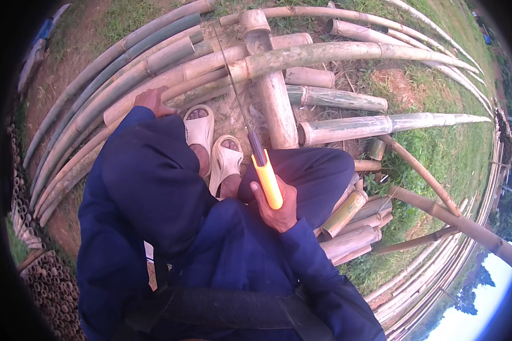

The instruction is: The person uses a hand saw to cut bamboo poles into shorter sections. They repeatedly position a pole on a makeshift support, saw through it, and then move the cut pieces aside.

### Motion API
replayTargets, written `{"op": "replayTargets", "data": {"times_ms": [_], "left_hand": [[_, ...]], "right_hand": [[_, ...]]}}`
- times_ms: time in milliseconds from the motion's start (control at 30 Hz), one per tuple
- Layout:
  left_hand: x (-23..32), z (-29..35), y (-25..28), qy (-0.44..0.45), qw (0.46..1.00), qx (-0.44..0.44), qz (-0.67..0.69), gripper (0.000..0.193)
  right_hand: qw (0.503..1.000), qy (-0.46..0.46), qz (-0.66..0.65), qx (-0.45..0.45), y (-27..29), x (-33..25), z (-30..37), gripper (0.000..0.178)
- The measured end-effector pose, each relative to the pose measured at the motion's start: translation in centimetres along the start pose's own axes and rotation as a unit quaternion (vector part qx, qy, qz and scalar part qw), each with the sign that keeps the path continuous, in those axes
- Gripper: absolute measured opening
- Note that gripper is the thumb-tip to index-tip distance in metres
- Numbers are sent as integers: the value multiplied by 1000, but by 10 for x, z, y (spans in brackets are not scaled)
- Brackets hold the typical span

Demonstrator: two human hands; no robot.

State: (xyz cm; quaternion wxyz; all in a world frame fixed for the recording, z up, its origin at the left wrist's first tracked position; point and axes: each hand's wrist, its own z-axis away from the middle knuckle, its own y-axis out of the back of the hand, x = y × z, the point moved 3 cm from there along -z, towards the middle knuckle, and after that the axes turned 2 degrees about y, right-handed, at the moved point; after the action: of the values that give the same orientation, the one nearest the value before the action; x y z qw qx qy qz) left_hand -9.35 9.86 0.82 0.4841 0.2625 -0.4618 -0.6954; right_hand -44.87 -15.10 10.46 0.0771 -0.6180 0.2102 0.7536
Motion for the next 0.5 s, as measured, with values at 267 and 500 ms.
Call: {"op": "replayTargets", "data": {"times_ms": [267,500], "left_hand": [[2,3,3,5,1000,8,8,93],[-2,1,-5,4,1000,21,7,93]], "right_hand": [[998,37,41,-13,-24,-12,-75,21],[987,90,128,-27,7,-19,9,37]]}}
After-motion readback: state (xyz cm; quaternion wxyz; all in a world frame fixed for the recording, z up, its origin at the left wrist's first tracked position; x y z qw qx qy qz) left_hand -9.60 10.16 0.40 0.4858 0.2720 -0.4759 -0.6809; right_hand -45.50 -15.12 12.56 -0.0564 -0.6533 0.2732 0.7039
